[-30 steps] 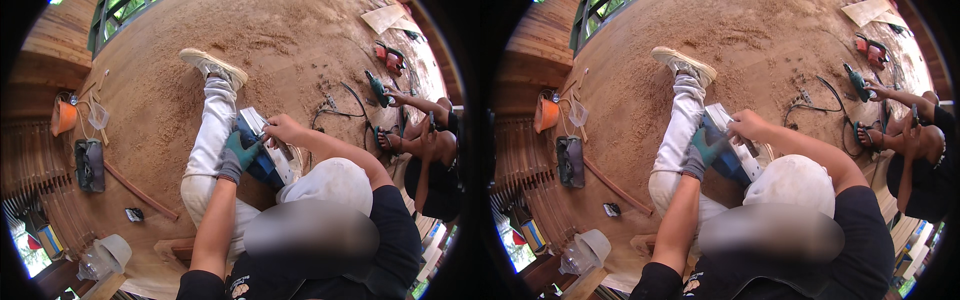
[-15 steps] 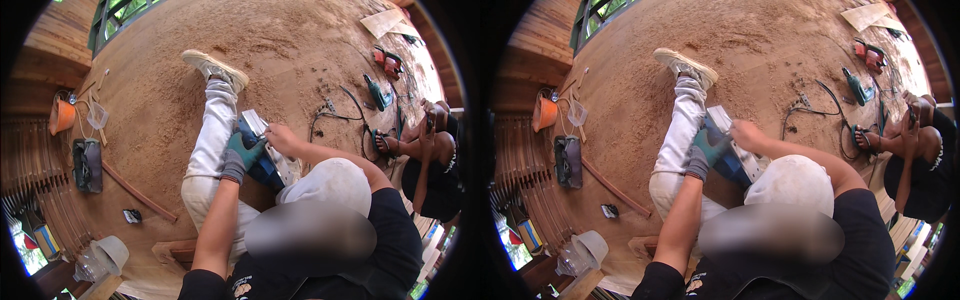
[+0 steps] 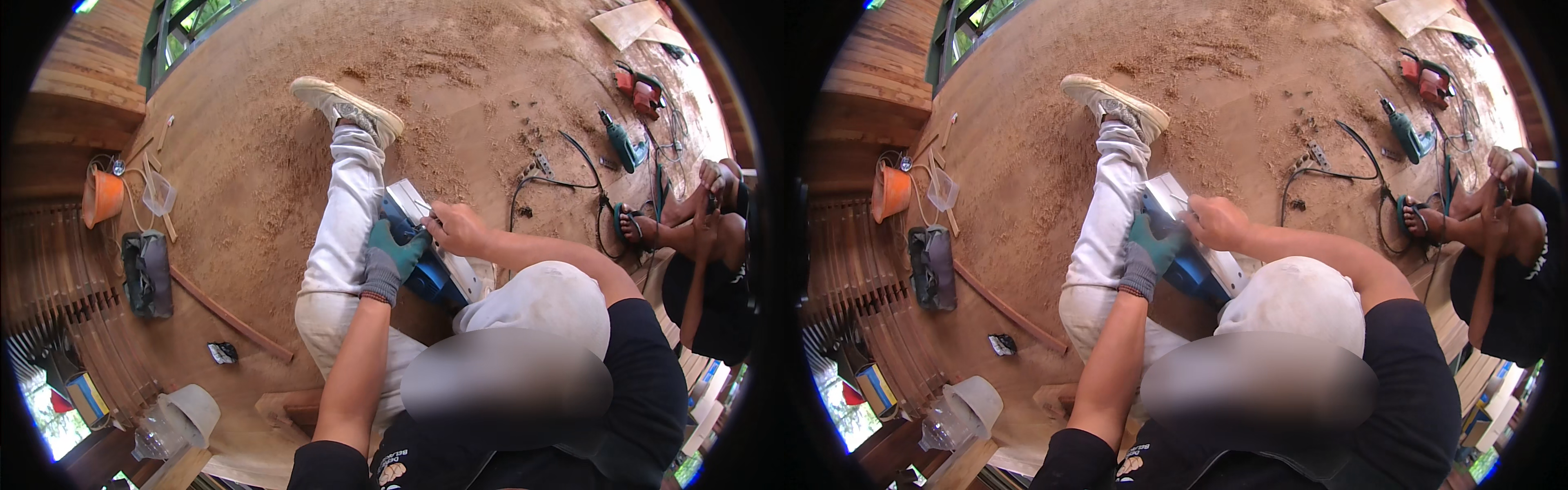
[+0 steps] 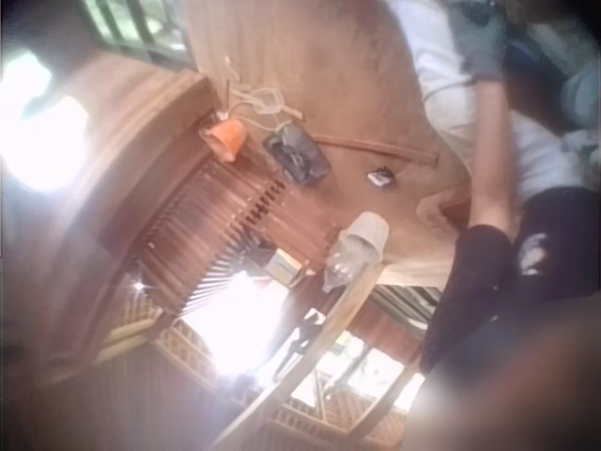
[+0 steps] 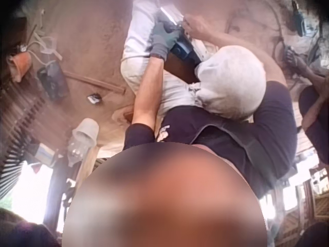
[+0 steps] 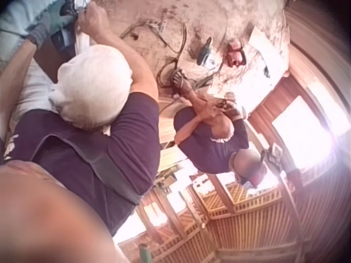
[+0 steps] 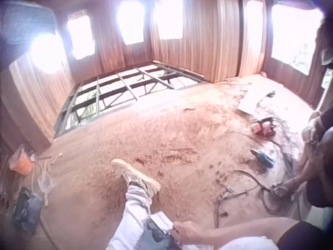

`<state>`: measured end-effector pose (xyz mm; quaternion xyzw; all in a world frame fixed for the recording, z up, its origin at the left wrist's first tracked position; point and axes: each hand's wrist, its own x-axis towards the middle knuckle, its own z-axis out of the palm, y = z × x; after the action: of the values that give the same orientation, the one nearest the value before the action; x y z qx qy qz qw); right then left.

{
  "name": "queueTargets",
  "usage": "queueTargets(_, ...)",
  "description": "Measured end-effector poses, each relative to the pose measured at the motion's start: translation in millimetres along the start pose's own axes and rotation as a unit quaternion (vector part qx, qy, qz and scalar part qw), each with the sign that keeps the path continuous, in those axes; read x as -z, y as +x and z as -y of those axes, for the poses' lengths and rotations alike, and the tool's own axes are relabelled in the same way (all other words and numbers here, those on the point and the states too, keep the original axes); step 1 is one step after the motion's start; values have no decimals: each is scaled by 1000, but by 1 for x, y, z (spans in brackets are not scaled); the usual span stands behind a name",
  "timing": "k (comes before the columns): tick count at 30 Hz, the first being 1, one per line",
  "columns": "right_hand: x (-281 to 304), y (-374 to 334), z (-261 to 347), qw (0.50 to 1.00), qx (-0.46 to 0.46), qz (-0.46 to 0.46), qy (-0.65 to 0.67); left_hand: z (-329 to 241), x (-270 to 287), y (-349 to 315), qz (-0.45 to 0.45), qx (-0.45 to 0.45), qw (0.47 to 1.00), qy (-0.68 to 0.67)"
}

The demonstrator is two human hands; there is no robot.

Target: The person sits on the floor and uses a drill and a small metal tool to assemble or adjust a blue and silver power tool. They manipulate the tool's components and interact with another person who hands over parts.

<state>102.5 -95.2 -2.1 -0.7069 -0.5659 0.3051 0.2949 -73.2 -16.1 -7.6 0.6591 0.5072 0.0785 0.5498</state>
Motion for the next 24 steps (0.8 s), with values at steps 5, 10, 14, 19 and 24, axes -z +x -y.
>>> queueTargets(5, -1, -2, 6, 999, 42, 21, -15, 1, 3, -14, -14, -73, 995, -67)
queueTargets(10, 1, 3, 1, 998, 59, 22, 11, -2, 3, -11, -14, -81, 995, -53)
queueTargets(14, 1, 9, -6, 998, 50, 34, 11, -2, 4, -5, -18, -64, 998, -22)
queueTargets(19, 4, 15, -10, 997, 33, 51, 47, 4, 2, 4, 5, -1, 1000, -13)
queueTargets(24, 10, 20, -8, 997, -30, 59, 45, -2, 0, 18, 5, 17, 1000, 18)
